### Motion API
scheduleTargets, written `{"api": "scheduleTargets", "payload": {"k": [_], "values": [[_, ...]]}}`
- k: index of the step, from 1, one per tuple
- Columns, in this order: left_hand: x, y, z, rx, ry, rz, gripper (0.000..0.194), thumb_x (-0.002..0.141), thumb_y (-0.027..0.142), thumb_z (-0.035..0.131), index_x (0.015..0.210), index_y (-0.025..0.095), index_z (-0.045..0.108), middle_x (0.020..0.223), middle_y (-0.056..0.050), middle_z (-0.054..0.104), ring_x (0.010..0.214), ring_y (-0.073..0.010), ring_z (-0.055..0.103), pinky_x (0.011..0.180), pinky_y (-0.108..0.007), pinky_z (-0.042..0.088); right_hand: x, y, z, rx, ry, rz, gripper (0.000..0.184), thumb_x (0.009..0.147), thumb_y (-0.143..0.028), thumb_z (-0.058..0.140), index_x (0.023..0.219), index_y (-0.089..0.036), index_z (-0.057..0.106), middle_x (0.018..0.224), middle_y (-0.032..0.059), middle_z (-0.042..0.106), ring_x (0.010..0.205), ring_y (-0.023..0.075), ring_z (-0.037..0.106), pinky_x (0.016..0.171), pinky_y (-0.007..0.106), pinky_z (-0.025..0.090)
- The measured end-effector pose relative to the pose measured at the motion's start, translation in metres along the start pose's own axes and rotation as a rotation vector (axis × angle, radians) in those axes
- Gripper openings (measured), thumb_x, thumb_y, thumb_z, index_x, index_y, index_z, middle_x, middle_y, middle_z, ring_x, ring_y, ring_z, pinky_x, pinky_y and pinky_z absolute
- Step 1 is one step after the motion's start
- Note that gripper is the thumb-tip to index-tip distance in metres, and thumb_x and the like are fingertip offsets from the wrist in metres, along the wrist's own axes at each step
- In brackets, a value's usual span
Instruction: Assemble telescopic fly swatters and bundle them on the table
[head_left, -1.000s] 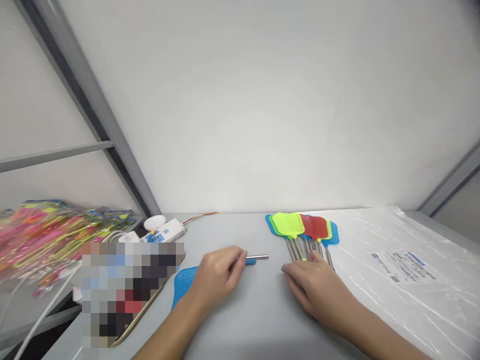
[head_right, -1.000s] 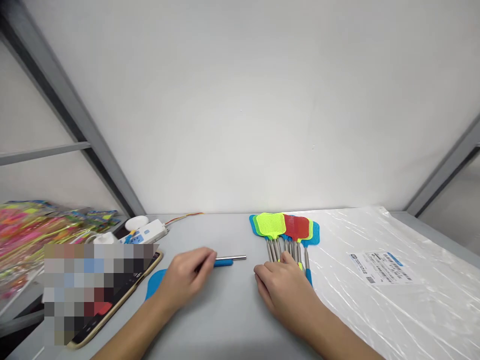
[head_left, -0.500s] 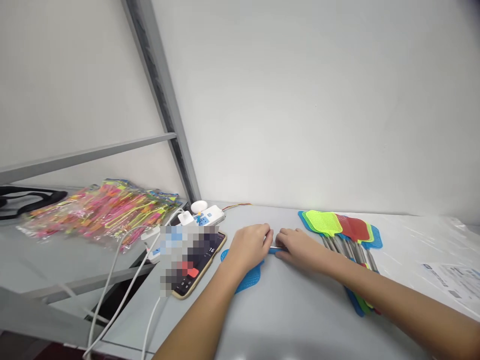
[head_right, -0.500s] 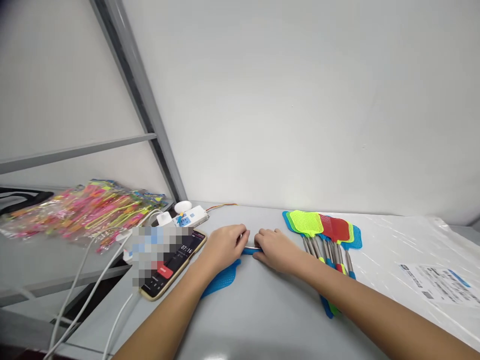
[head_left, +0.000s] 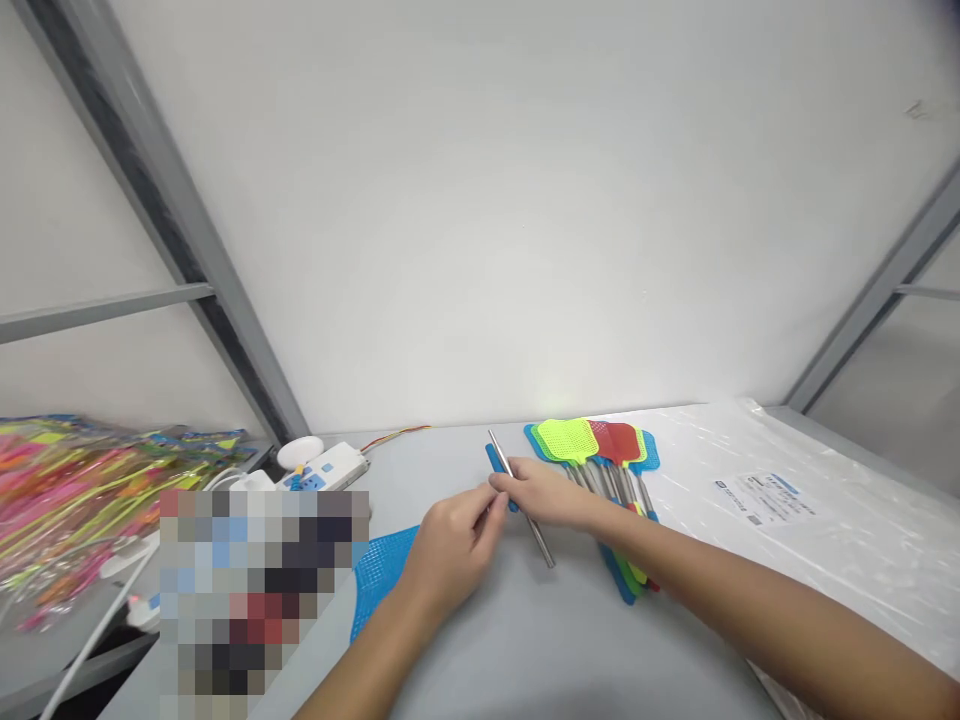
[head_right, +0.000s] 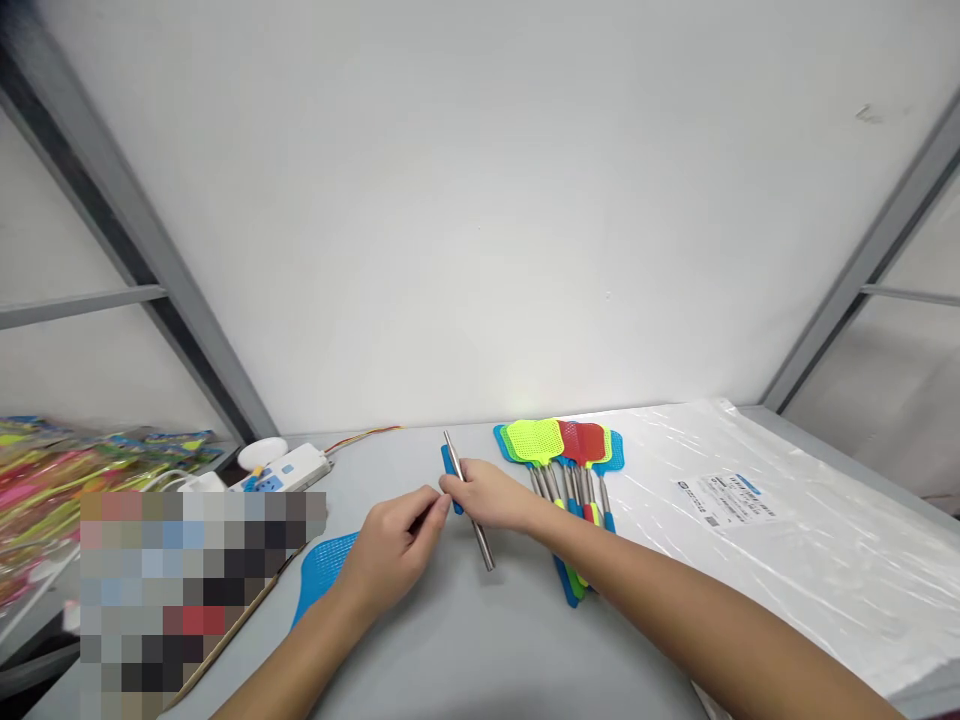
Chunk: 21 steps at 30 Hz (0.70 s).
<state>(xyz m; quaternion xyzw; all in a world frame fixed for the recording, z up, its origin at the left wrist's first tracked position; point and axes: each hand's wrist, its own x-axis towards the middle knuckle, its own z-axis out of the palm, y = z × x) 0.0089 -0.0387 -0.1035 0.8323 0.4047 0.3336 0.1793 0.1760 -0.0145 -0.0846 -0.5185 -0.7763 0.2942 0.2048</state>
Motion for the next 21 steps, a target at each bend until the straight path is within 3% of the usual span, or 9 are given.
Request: {"api": "scheduleTargets", "payload": {"k": [3,5,7,10,14,17,21], "values": [[-0.002,0.006,0.014,-0.343,0.010,-0.231,0.033,0.096,0.049,0.040,0.077,0.022,0.040,0.059,0.007,0.039,0.050,-0.0102,0.041,0.049,-0.023,0.030,-0.025,-0.009,-0.010,0.114,0.085,0.021,0.035,0.097,-0.046,0.029,0.081,-0.020,0.046,0.077,0.0000,0.056,0.068,0.0130,0.052,0.060,0.023,0.041],[-0.005,0.012,0.026,-0.618,-0.088,-0.359,0.032,0.095,0.056,0.036,0.089,0.024,0.039,0.063,0.009,0.043,0.042,-0.0091,0.042,0.041,-0.022,0.031,-0.041,-0.013,-0.014,0.273,0.067,0.027,0.037,0.095,-0.051,0.033,0.081,-0.020,0.047,0.079,0.0003,0.058,0.071,0.0139,0.054,0.063,0.024,0.043],[-0.009,0.017,0.036,-0.800,-0.189,-0.396,0.033,0.096,0.057,0.032,0.094,0.025,0.037,0.066,0.009,0.047,0.037,-0.0083,0.044,0.037,-0.021,0.032,-0.054,-0.015,-0.015,0.474,-0.009,0.025,0.035,0.095,-0.050,0.038,0.082,-0.019,0.049,0.078,0.0008,0.060,0.073,0.0155,0.057,0.067,0.027,0.044],[-0.013,0.023,0.043,-0.839,-0.211,-0.357,0.031,0.096,0.053,0.038,0.091,0.023,0.038,0.066,0.008,0.051,0.039,-0.0082,0.051,0.040,-0.021,0.038,-0.064,-0.012,-0.012,0.669,-0.109,-0.004,0.032,0.096,-0.047,0.039,0.086,-0.019,0.052,0.067,-0.0004,0.062,0.071,0.0169,0.061,0.072,0.029,0.045],[-0.012,0.025,0.043,-0.884,-0.196,-0.388,0.034,0.094,0.052,0.044,0.110,0.022,0.040,0.070,0.004,0.058,0.048,-0.0132,0.061,0.047,-0.025,0.049,-0.064,-0.004,-0.002,0.745,-0.100,-0.031,0.039,0.097,-0.051,0.037,0.084,-0.019,0.055,0.055,-0.0036,0.055,0.057,0.0144,0.056,0.067,0.028,0.044],[-0.011,0.026,0.043,-0.947,-0.193,-0.427,0.039,0.093,0.051,0.047,0.118,0.021,0.040,0.072,0.001,0.061,0.055,-0.0160,0.065,0.053,-0.029,0.054,-0.064,0.000,0.001,0.735,-0.069,-0.004,0.043,0.096,-0.053,0.036,0.084,-0.018,0.059,0.057,-0.0031,0.053,0.056,0.0136,0.054,0.065,0.028,0.044],[-0.010,0.027,0.046,-1.001,-0.194,-0.428,0.039,0.093,0.048,0.050,0.121,0.021,0.042,0.082,-0.002,0.064,0.060,-0.0155,0.066,0.060,-0.031,0.056,-0.067,0.004,-0.004,0.647,0.010,0.041,0.042,0.096,-0.052,0.039,0.086,-0.019,0.063,0.070,0.0003,0.061,0.071,0.0166,0.059,0.070,0.028,0.045]]}}
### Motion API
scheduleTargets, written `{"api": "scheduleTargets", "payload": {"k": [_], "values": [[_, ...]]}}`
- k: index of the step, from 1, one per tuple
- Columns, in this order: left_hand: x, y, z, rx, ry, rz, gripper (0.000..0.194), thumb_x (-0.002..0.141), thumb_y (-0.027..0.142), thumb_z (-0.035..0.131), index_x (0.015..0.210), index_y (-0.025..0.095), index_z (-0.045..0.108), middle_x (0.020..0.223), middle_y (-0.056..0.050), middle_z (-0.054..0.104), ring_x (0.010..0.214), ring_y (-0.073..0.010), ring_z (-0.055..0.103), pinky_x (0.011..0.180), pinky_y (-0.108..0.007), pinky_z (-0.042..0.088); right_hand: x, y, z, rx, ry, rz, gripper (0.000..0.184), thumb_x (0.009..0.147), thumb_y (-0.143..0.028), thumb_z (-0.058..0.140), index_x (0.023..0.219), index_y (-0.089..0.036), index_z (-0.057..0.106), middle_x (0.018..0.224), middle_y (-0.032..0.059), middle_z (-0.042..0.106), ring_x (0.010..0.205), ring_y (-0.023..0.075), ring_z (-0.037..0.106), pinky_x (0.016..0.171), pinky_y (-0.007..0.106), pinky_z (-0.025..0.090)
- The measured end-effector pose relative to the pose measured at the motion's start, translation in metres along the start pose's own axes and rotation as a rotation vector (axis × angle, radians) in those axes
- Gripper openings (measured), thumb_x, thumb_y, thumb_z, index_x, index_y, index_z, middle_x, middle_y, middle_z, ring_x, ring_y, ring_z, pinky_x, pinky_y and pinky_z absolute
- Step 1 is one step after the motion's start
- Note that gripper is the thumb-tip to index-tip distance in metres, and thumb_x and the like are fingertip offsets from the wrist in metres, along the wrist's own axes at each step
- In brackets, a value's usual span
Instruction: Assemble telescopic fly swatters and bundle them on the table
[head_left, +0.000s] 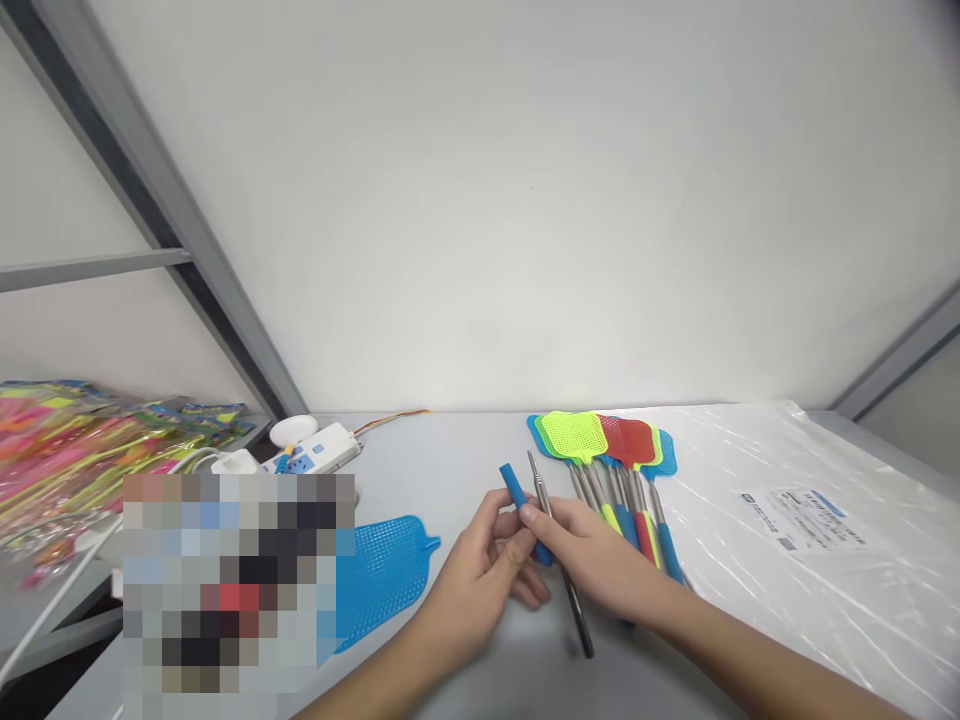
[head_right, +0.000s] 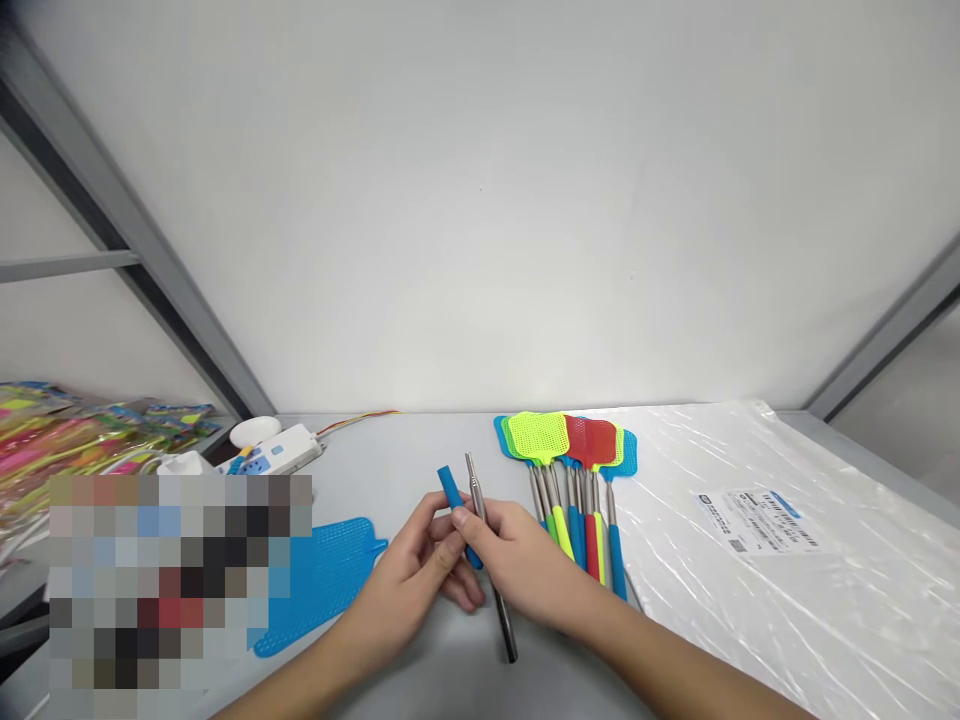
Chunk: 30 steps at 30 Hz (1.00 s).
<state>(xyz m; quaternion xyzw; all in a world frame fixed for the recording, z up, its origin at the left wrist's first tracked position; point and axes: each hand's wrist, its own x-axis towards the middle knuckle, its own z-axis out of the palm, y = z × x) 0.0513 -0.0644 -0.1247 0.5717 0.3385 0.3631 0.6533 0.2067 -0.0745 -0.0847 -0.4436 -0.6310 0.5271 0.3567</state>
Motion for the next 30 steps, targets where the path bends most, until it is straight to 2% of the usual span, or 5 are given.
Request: {"api": "scheduleTargets", "payload": {"k": [5,10,18,23,30], "values": [[-0.001,0.005,0.000,0.008,0.008,0.090,0.030,0.093,0.038,0.054,0.118,0.023,0.047,0.113,-0.007,0.062,0.082,-0.0145,0.065,0.076,-0.031,0.054,-0.002,0.001,-0.005,-0.098,-0.001,0.003,0.036,0.095,-0.047,0.043,0.083,-0.019,0.061,0.080,0.0017,0.064,0.078,0.0182,0.059,0.070,0.029,0.044],[-0.002,0.011,-0.003,0.015,0.031,0.115,0.016,0.093,0.030,0.053,0.106,0.022,0.047,0.115,-0.005,0.059,0.107,-0.0164,0.057,0.093,-0.032,0.046,-0.006,0.007,0.000,-0.169,0.058,-0.041,0.033,0.095,-0.045,0.045,0.090,-0.019,0.065,0.090,0.0046,0.067,0.084,0.0205,0.059,0.076,0.031,0.044],[-0.002,0.006,-0.006,0.209,0.017,0.044,0.014,0.083,0.009,0.037,0.082,0.022,0.040,0.067,0.005,0.053,0.076,-0.0139,0.056,0.078,-0.030,0.043,-0.012,0.009,-0.016,-0.025,0.434,-0.124,0.053,0.097,-0.057,0.030,0.077,-0.020,0.063,0.057,-0.0034,0.036,0.055,0.0133,0.038,0.053,0.027,0.031],[-0.008,0.012,-0.004,0.613,-0.176,0.065,0.014,0.080,0.010,0.040,0.080,0.021,0.049,0.070,0.005,0.051,0.065,-0.0118,0.045,0.061,-0.024,0.033,-0.010,0.006,-0.020,0.158,0.676,-0.258,0.061,0.097,-0.060,0.021,0.065,-0.021,0.055,0.053,-0.0023,0.037,0.049,0.0134,0.034,0.048,0.028,0.026],[-0.009,0.016,-0.002,0.758,-0.242,0.103,0.014,0.091,0.025,0.041,0.086,0.021,0.054,0.073,0.004,0.056,0.066,-0.0123,0.049,0.061,-0.024,0.034,-0.010,0.007,-0.015,0.223,0.730,-0.303,0.050,0.095,-0.061,0.031,0.066,-0.023,0.046,0.058,-0.0022,0.040,0.051,0.0134,0.036,0.047,0.027,0.028]]}}
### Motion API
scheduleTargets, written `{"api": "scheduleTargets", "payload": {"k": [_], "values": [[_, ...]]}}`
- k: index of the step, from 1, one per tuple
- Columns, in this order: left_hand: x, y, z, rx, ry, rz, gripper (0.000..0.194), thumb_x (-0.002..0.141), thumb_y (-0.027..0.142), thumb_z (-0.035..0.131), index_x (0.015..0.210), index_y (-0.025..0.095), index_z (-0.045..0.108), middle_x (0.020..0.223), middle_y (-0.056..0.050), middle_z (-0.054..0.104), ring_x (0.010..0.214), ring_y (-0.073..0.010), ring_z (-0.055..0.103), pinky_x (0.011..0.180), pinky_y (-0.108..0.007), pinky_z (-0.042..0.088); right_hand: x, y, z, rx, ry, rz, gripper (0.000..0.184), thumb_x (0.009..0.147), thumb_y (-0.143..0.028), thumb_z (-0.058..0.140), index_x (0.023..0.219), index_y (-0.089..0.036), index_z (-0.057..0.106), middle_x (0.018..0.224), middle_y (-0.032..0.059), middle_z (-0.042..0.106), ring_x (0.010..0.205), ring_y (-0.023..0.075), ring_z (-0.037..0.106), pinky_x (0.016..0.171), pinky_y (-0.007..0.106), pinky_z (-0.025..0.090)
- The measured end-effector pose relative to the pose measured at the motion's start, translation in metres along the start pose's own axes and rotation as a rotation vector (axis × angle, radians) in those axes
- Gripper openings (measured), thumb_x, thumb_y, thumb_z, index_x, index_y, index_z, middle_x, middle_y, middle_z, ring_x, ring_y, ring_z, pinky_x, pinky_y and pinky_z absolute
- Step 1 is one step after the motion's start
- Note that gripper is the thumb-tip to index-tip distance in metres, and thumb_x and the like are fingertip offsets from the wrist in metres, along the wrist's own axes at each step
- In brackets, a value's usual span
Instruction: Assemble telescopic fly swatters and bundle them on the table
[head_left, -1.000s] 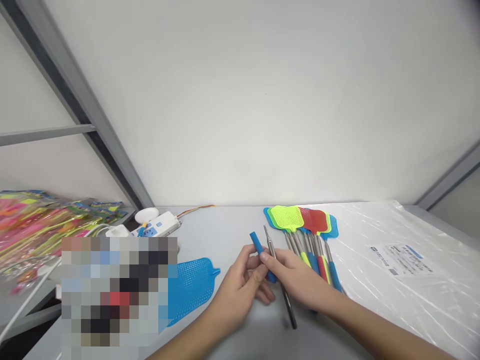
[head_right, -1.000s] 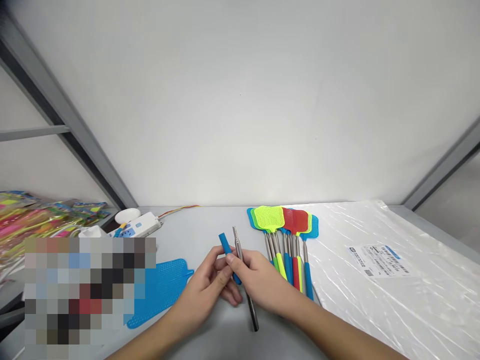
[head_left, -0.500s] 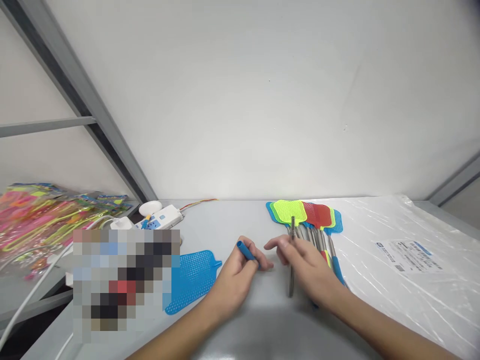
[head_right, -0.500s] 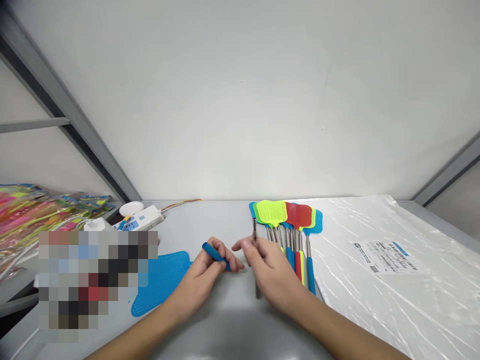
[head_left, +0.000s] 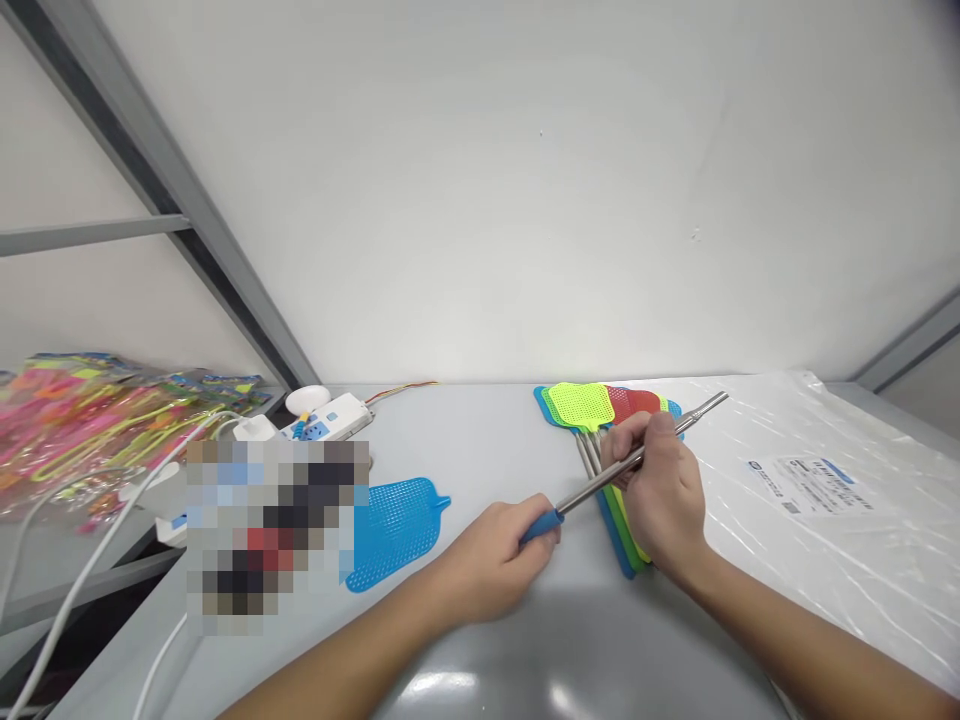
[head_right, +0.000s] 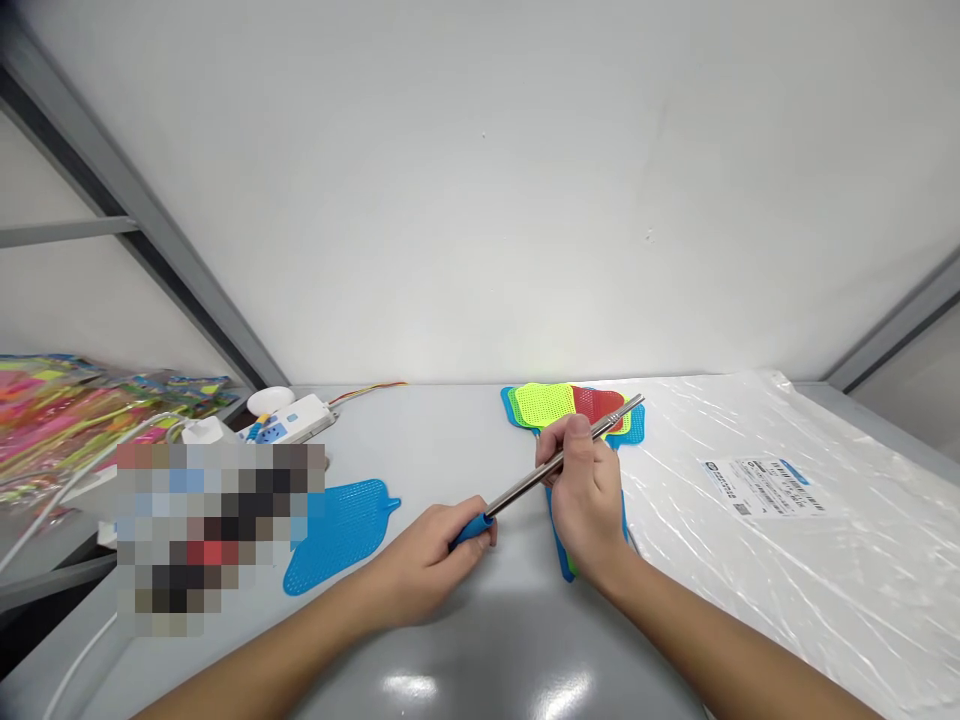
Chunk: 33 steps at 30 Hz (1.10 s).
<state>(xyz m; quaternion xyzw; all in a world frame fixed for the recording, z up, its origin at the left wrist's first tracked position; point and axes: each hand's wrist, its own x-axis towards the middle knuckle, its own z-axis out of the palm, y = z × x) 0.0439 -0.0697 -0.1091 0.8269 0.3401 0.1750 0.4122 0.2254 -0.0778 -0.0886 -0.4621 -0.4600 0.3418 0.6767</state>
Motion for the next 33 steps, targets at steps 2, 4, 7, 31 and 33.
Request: {"api": "scheduleTargets", "payload": {"k": [2,4,7,31,33], "values": [[0.000,-0.001,0.000,0.009,0.001,-0.009,0.018,0.093,0.029,0.040,0.083,0.021,0.052,0.070,0.004,0.055,0.064,-0.0121,0.048,0.060,-0.024,0.034,-0.001,0.001,0.000,0.000,-0.007,0.008,0.048,0.094,-0.059,0.034,0.066,-0.023,0.045,0.057,-0.0029,0.039,0.050,0.0131,0.035,0.047,0.027,0.028],[0.001,-0.001,0.000,0.011,0.001,-0.022,0.020,0.094,0.031,0.039,0.082,0.021,0.051,0.069,0.004,0.054,0.063,-0.0119,0.047,0.060,-0.024,0.034,-0.001,0.003,-0.001,0.011,-0.010,0.009,0.046,0.095,-0.057,0.036,0.067,-0.023,0.045,0.057,-0.0032,0.038,0.051,0.0132,0.035,0.048,0.027,0.027],[0.000,-0.001,-0.001,0.013,0.005,-0.041,0.021,0.095,0.033,0.039,0.081,0.021,0.049,0.069,0.004,0.053,0.063,-0.0120,0.047,0.060,-0.024,0.033,-0.003,0.005,-0.002,0.039,-0.006,-0.018,0.044,0.096,-0.054,0.037,0.067,-0.023,0.046,0.058,-0.0025,0.039,0.053,0.0137,0.035,0.049,0.028,0.028],[-0.002,-0.002,-0.007,0.216,0.118,-0.058,0.023,0.097,0.043,0.041,0.099,0.024,0.054,0.085,0.002,0.064,0.076,-0.0157,0.057,0.065,-0.026,0.035,-0.008,0.009,-0.002,-0.112,-0.086,-0.114,0.016,0.087,-0.035,0.063,0.099,-0.025,0.057,0.079,-0.0004,0.054,0.073,0.0155,0.052,0.068,0.030,0.043],[-0.001,-0.005,-0.009,0.240,0.163,-0.039,0.025,0.098,0.043,0.039,0.098,0.024,0.055,0.083,0.002,0.063,0.074,-0.0150,0.056,0.065,-0.026,0.036,0.000,0.006,-0.005,-0.144,-0.013,-0.217,0.025,0.083,-0.031,0.070,0.102,-0.026,0.055,0.084,-0.0003,0.055,0.076,0.0162,0.054,0.072,0.031,0.044]]}}
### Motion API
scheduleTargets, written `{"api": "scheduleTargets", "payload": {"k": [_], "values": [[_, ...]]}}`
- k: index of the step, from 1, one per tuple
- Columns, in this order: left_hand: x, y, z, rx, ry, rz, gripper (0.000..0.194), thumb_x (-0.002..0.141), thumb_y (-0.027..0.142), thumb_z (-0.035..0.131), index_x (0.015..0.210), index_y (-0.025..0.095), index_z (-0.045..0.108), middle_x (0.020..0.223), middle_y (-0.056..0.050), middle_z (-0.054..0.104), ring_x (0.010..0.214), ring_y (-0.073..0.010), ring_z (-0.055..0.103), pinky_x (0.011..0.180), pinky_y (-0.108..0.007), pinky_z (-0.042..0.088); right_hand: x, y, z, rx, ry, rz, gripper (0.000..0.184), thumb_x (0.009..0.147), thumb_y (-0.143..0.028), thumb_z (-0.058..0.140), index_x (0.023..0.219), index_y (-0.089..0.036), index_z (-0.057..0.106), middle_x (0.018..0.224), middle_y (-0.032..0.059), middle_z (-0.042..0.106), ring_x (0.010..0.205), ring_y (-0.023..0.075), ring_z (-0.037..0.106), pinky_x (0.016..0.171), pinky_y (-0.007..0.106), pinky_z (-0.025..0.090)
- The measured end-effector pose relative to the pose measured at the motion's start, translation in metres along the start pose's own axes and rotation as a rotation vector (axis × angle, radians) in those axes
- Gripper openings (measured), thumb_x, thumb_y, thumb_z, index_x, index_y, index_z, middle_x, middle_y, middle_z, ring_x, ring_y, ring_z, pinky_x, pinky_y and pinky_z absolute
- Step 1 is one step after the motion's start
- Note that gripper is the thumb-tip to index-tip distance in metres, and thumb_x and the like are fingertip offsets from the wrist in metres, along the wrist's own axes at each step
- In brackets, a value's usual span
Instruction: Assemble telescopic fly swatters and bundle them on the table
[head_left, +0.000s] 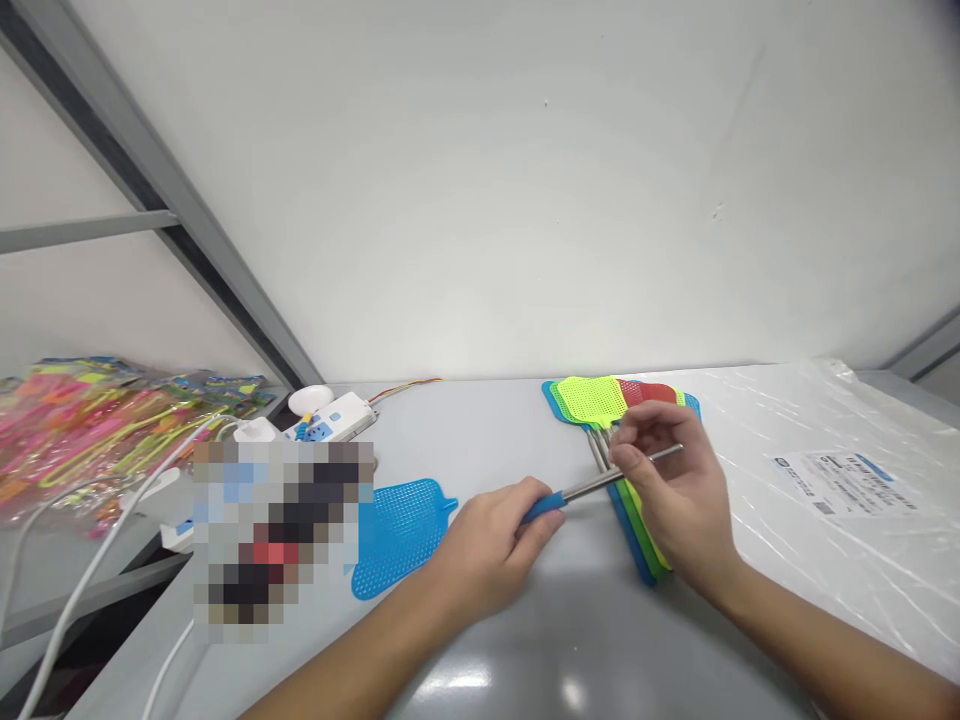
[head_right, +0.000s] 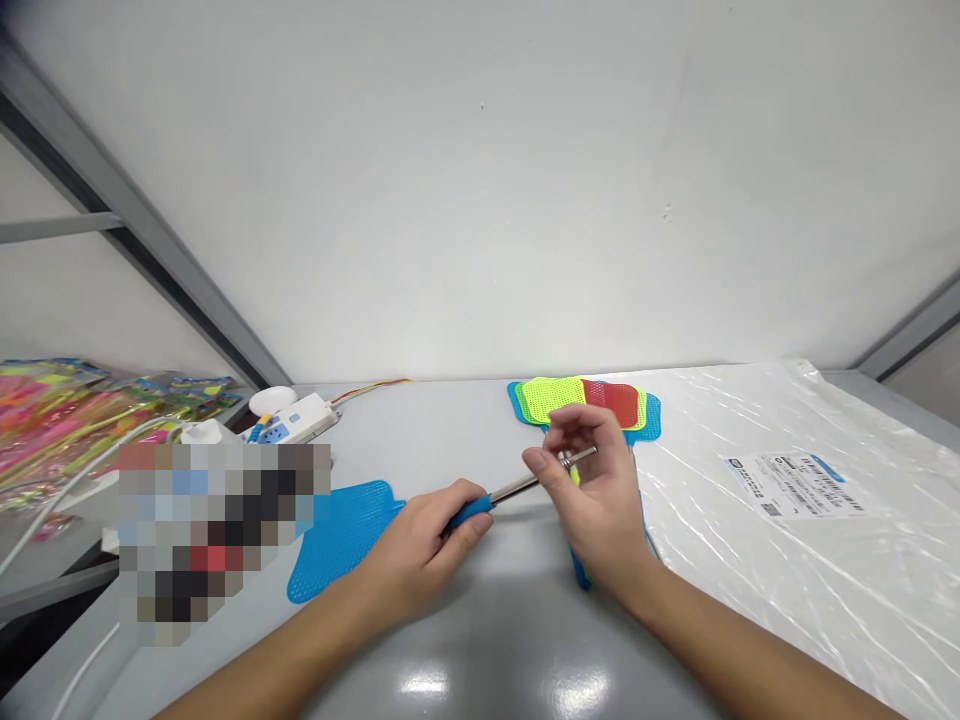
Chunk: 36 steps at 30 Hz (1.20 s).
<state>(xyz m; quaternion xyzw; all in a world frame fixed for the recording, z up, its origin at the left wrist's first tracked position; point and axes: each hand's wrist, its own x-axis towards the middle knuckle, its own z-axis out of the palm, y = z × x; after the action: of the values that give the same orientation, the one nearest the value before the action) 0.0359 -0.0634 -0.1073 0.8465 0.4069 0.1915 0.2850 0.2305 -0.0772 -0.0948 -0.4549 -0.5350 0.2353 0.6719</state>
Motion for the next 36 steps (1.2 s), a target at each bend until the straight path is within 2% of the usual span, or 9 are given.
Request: {"api": "scheduleTargets", "payload": {"k": [2,3,7,8,10,14,21,27,36], "values": [[0.001,-0.004,-0.003,0.055,0.053,0.025,0.027,0.098,0.042,0.038,0.097,0.023,0.057,0.082,0.001,0.062,0.074,-0.0148,0.056,0.065,-0.026,0.037,0.011,0.001,-0.007,-0.096,0.015,-0.138,0.028,0.080,-0.029,0.072,0.101,-0.026,0.054,0.085,-0.0002,0.055,0.076,0.0167,0.054,0.072,0.032,0.044],[0.002,-0.007,-0.005,0.101,0.079,0.036,0.027,0.098,0.042,0.038,0.098,0.023,0.058,0.083,0.001,0.061,0.074,-0.0148,0.056,0.065,-0.026,0.037,0.016,0.003,-0.012,-0.189,-0.038,-0.223,0.027,0.080,-0.030,0.073,0.099,-0.026,0.054,0.083,-0.0002,0.056,0.075,0.0170,0.054,0.072,0.033,0.044],[0.003,-0.019,-0.018,0.352,0.168,0.053,0.029,0.099,0.042,0.038,0.107,0.026,0.060,0.082,0.000,0.059,0.071,-0.0146,0.055,0.062,-0.026,0.036,0.033,0.012,-0.025,-0.733,-0.545,-0.574,0.016,0.088,-0.037,0.064,0.093,-0.023,0.059,0.076,0.0009,0.060,0.075,0.0187,0.055,0.080,0.038,0.038],[0.003,-0.022,-0.021,0.409,0.191,0.060,0.030,0.099,0.043,0.038,0.108,0.026,0.060,0.081,0.000,0.058,0.070,-0.0148,0.055,0.062,-0.026,0.036,0.033,0.015,-0.025,-0.829,-0.643,-0.625,0.016,0.091,-0.037,0.060,0.095,-0.021,0.059,0.078,0.0015,0.062,0.076,0.0187,0.055,0.082,0.039,0.037],[0.004,-0.027,-0.026,0.507,0.225,0.089,0.030,0.099,0.044,0.038,0.108,0.027,0.061,0.080,0.000,0.057,0.072,-0.0156,0.055,0.062,-0.026,0.035,0.031,0.020,-0.022,-0.948,-0.728,-0.657,0.017,0.096,-0.034,0.051,0.100,-0.019,0.058,0.081,0.0022,0.062,0.076,0.0181,0.055,0.082,0.037,0.036],[0.004,-0.032,-0.030,0.592,0.198,0.165,0.031,0.099,0.045,0.037,0.109,0.027,0.061,0.080,-0.001,0.056,0.073,-0.0158,0.054,0.060,-0.026,0.034,0.019,0.023,-0.012,-1.075,-0.763,-0.659,0.023,0.101,-0.027,0.038,0.092,-0.018,0.057,0.077,0.0017,0.058,0.068,0.0174,0.050,0.075,0.034,0.034],[0.003,-0.034,-0.027,0.609,0.129,0.283,0.031,0.100,0.041,0.036,0.104,0.023,0.061,0.075,0.000,0.058,0.063,-0.0136,0.053,0.054,-0.025,0.030,0.009,0.015,-0.010,-1.133,-0.825,-0.623,0.017,0.098,-0.022,0.044,0.083,-0.021,0.052,0.070,-0.0011,0.055,0.059,0.0172,0.048,0.058,0.030,0.026],[0.002,-0.026,-0.019,0.649,0.180,0.379,0.030,0.100,0.037,0.036,0.094,0.019,0.060,0.066,0.001,0.056,0.053,-0.0124,0.049,0.047,-0.026,0.023,0.002,0.013,-0.011,-1.119,-0.873,-0.626,0.014,0.094,-0.016,0.045,0.081,-0.022,0.048,0.069,-0.0020,0.054,0.053,0.0154,0.043,0.052,0.030,0.018],[0.000,-0.019,-0.007,0.674,0.225,0.392,0.029,0.099,0.035,0.038,0.082,0.019,0.055,0.063,0.002,0.054,0.050,-0.0118,0.049,0.045,-0.028,0.018,-0.005,0.017,-0.008,-1.132,-0.897,-0.621,0.011,0.092,-0.016,0.046,0.082,-0.021,0.047,0.070,-0.0013,0.055,0.052,0.0147,0.045,0.050,0.030,0.014]]}}
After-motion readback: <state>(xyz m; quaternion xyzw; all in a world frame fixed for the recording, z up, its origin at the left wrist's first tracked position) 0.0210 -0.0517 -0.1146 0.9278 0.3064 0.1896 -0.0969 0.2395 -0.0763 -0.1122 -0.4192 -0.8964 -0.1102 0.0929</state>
